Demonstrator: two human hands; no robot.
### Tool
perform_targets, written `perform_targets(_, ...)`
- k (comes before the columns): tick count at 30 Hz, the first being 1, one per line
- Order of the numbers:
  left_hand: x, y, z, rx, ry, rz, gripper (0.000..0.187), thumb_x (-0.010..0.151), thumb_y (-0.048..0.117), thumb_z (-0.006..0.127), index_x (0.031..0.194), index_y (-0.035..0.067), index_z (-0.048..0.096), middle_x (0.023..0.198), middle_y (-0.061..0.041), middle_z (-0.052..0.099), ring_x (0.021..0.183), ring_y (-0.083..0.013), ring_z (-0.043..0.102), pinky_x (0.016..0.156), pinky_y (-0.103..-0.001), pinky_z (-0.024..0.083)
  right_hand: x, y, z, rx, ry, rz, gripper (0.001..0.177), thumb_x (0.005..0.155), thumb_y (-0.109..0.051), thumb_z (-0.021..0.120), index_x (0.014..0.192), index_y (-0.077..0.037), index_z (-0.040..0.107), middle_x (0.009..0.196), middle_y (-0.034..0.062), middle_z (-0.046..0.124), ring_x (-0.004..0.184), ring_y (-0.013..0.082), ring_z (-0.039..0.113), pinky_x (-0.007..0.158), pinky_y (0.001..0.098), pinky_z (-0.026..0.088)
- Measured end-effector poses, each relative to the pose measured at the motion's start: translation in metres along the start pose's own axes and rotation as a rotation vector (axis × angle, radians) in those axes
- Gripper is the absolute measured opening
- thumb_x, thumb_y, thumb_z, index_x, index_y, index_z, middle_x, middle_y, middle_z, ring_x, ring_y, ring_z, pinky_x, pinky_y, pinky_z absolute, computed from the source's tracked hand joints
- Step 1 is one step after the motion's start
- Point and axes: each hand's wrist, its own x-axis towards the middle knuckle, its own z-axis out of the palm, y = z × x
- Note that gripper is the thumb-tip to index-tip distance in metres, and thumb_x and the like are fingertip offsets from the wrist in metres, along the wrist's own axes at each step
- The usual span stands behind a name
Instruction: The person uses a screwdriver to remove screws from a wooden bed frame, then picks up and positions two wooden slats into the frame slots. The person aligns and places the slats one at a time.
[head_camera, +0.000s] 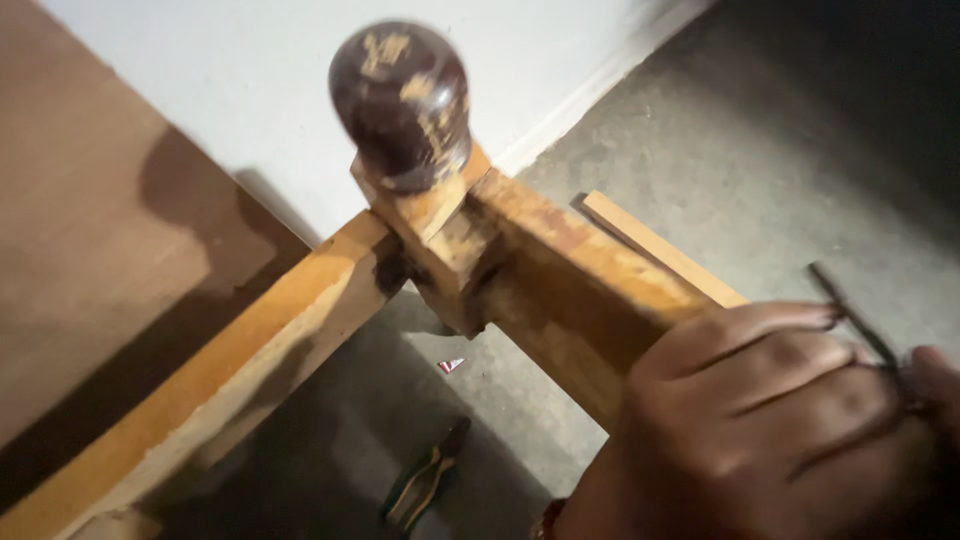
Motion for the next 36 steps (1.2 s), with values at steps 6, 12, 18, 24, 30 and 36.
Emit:
perform_targets(6, 0.042, 0.032, -0.019, 0.225, -0.152, -0.19, 0.026, 0.113, 0.029, 0.052, 0.127, 0.013, 0.068, 0.133, -0.006, 0.069, 0.135, -0.0222, 0.065, 0.12, -0.042, 0.043, -0.001, 0.003, -0.024, 0.16, -0.008, 0.037, 0.061, 0.096, -0.011, 0.056, 0.154, 0.001, 0.043, 0.128, 0.0282, 0.063, 0.103, 0.0402, 0.07, 0.08, 0.0449, 0.059)
perform_targets(12, 0.087, 0.063, -0.032, 0.521, -0.65, -0.36, 0.056, 0.102, 0.032, 0.049, 0.157, 0.02, 0.045, 0.168, -0.015, 0.035, 0.16, -0.0339, 0.026, 0.128, -0.061, 0.013, 0.016, -0.012, -0.064, -0.034, -0.29, 0.179, 0.068, 0.091, -0.011, 0.061, 0.156, 0.0, 0.044, 0.129, 0.0264, 0.065, 0.103, 0.0412, 0.07, 0.081, 0.0464, 0.059)
perform_targets(18, 0.087, 0.07, -0.022, 0.562, -0.768, -0.337, 0.069, 0.096, 0.026, 0.05, 0.163, 0.029, 0.034, 0.173, -0.009, 0.024, 0.162, -0.0313, 0.014, 0.128, -0.06, 0.004, 0.001, -0.014, -0.083, 0.066, -0.281, 0.231, 0.062, 0.095, -0.01, 0.057, 0.154, 0.002, 0.04, 0.142, 0.031, 0.057, 0.121, 0.0442, 0.061, 0.096, 0.05, 0.051)
perform_targets(24, 0.093, 0.105, -0.022, 0.445, -0.899, -0.275, 0.064, 0.097, 0.032, 0.05, 0.16, 0.03, 0.038, 0.171, -0.008, 0.026, 0.16, -0.0306, 0.017, 0.126, -0.064, 0.002, -0.034, -0.006, -0.102, 0.101, -0.272, 0.423, 0.069, 0.096, -0.015, 0.056, 0.163, -0.01, 0.039, 0.145, 0.0219, 0.058, 0.13, 0.0418, 0.056, 0.108, 0.0559, 0.042)
perform_targets(30, 0.075, 0.148, -0.017, 0.359, -0.898, -0.243, 0.056, 0.101, 0.042, 0.051, 0.156, 0.03, 0.046, 0.172, -0.008, 0.028, 0.162, -0.0314, 0.018, 0.126, -0.068, 0.002, -0.092, 0.016, -0.117, 0.03, -0.153, 0.463, 0.061, 0.105, -0.019, 0.051, 0.165, -0.013, 0.041, 0.147, 0.0146, 0.057, 0.151, 0.0327, 0.046, 0.131, 0.0504, 0.019)
perform_targets(36, 0.049, 0.203, -0.008, 0.303, -0.935, -0.196, 0.059, 0.099, 0.044, 0.052, 0.156, 0.033, 0.045, 0.173, -0.007, 0.024, 0.163, -0.0301, 0.014, 0.126, -0.067, 0.002, -0.153, 0.036, -0.144, 0.026, -0.043, 0.494, 0.058, 0.106, -0.016, 0.047, 0.164, -0.007, 0.042, 0.155, 0.0142, 0.052, 0.159, 0.0364, 0.037, 0.132, 0.0536, 0.015)
